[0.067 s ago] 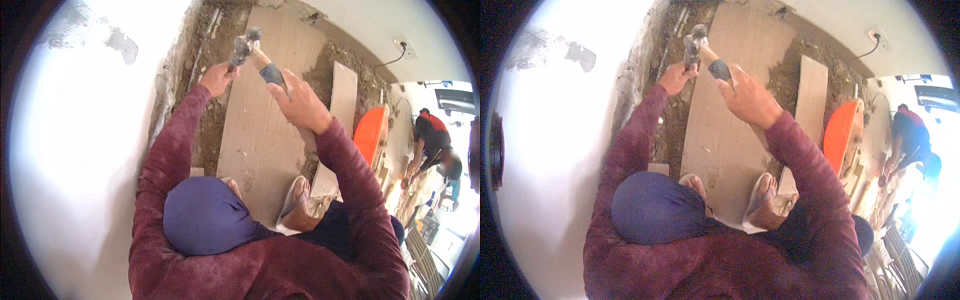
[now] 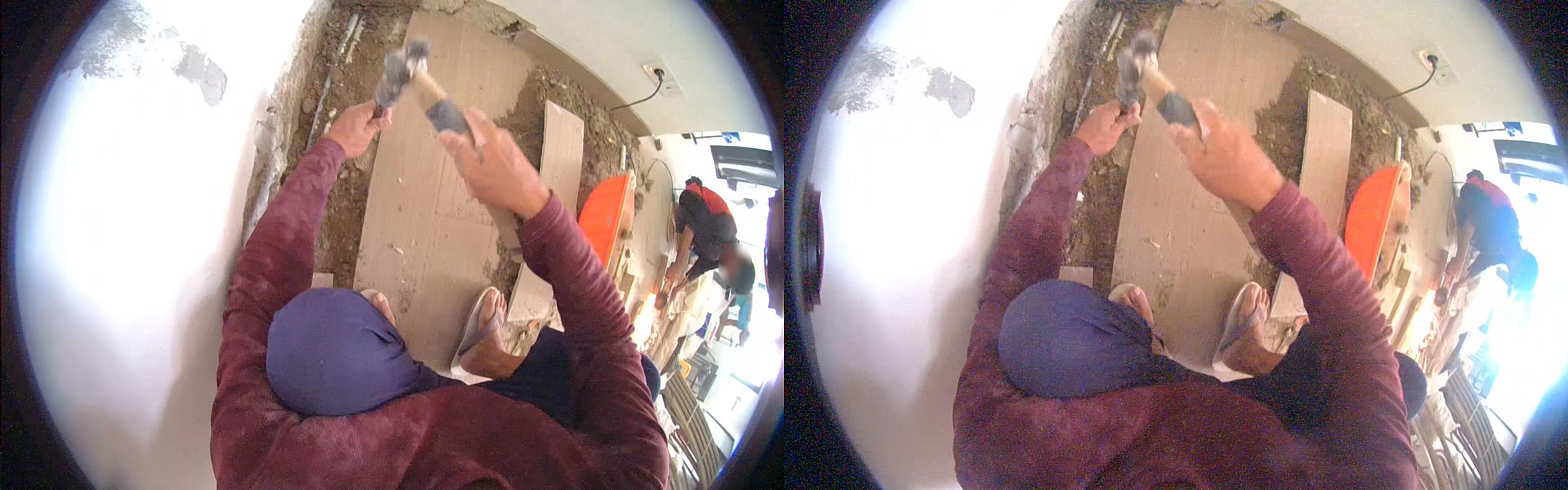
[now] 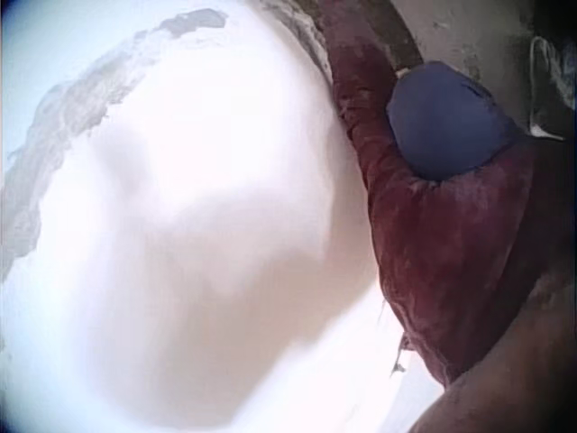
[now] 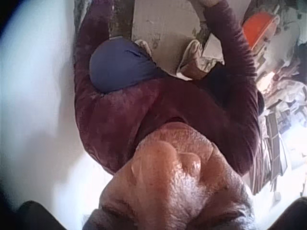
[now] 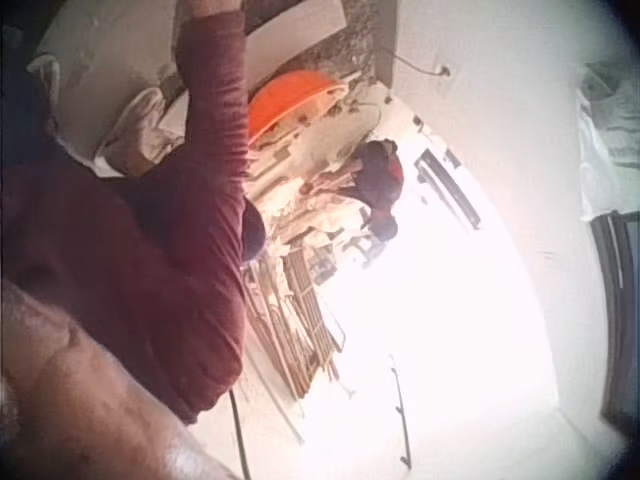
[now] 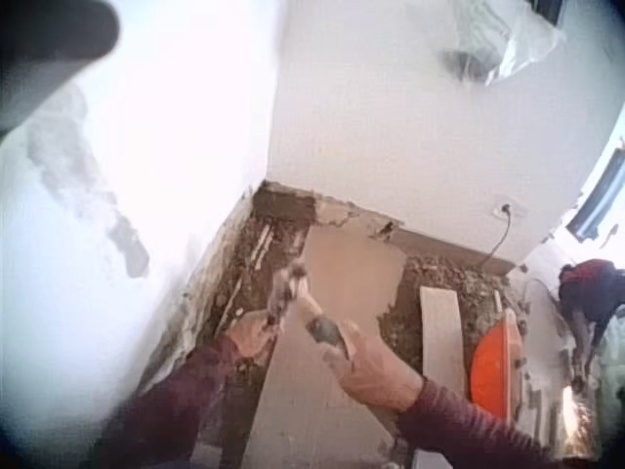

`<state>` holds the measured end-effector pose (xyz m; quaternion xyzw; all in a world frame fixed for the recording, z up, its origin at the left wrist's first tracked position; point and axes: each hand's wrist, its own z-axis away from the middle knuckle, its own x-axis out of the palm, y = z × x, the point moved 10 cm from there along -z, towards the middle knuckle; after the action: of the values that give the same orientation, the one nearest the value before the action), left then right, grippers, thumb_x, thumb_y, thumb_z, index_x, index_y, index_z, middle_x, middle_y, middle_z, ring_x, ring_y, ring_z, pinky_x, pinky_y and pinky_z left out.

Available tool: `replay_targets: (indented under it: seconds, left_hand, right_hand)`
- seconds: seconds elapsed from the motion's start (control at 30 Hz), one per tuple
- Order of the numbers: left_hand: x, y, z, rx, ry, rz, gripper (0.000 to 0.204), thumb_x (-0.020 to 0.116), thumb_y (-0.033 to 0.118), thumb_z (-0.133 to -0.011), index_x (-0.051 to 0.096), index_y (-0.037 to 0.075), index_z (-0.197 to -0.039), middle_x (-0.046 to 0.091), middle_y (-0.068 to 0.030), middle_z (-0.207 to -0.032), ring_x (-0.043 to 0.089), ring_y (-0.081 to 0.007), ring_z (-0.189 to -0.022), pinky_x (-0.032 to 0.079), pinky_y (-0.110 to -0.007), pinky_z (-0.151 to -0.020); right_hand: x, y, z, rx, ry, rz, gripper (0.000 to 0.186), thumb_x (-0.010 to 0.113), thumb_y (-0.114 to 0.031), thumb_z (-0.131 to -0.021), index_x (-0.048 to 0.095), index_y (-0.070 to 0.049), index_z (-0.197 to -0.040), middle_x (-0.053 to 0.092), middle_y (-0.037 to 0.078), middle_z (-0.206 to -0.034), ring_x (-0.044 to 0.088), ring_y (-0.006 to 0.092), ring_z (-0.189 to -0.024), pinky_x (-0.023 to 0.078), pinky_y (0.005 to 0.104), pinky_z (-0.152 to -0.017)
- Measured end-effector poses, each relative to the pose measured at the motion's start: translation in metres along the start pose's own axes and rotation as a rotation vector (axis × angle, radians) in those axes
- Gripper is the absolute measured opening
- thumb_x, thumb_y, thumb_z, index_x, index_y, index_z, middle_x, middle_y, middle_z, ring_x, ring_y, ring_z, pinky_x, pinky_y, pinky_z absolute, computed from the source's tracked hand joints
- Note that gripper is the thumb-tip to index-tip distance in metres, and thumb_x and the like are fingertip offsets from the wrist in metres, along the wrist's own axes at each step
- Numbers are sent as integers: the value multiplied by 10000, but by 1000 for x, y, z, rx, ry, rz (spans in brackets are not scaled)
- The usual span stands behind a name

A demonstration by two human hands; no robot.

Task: The person places a rectangular tile onto a prepared floor surface and uses a hammer and chisel to break and adjust the tile edges for fit. The person repeatedly chips away at the tile's edge while seated on the floor.

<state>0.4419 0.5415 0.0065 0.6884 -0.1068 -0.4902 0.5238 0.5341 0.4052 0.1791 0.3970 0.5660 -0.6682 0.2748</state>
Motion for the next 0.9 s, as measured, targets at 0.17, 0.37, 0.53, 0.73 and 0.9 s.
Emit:
replay_targets:
  seconds: [0.17, 0.37, 0.53, 0.73, 0.9]
  left_hand:
    - [3, -18, -5, 44, 16, 186, 245, 588, 282, -910, 518, 50, -878, 548, -22, -777, 580, -147, -793, 445, -324, -762]
    - [2, 5, -10, 104, 0, 163, 222, 592, 256, -894, 506, 51, -889, 580, -61, -796, 552, -187, -774, 444, -338, -778]
    - [5, -10, -8, 72, 43, 33, 223, 567, 265, -909, 528, 46, -926, 616, -85, -840, 605, -203, -839, 453, -355, -790]
    - [0, -7, -1, 45, 28, 117, 258, 557, 292, -912, 522, 37, -918, 583, -88, -810, 589, -189, -820, 449, -339, -786]
    - [5, -6, -7, 57, 40, 136, 243, 558, 273, -910, 524, 33, -924, 574, -68, -813, 558, -182, -806, 442, -331, -795]
  right_hand:
    - [-71, -31, 6, -355, 162, -215, 380, 522, -242, -850, 498, -29, -1164, 560, 167, -1043, 574, 319, -873, 453, 457, -762]
    - [-146, -19, 14, -599, 410, -561, 405, 472, -354, -903, 483, -44, -1164, 518, 114, -1029, 532, 252, -931, 424, 413, -855]
    - [26, 12, 0, -47, 1, 7, 429, 530, -268, -883, 482, 52, -1164, 597, 296, -934, 599, 462, -841, 481, 503, -741]
    - [-81, -42, 7, -412, 194, -131, 402, 523, -268, -887, 495, 62, -1116, 594, 299, -927, 598, 461, -826, 478, 504, -734]
    - [-119, -49, 13, -566, 291, -217, 378, 508, -250, -890, 500, 77, -1079, 583, 310, -945, 598, 454, -827, 480, 497, -731]
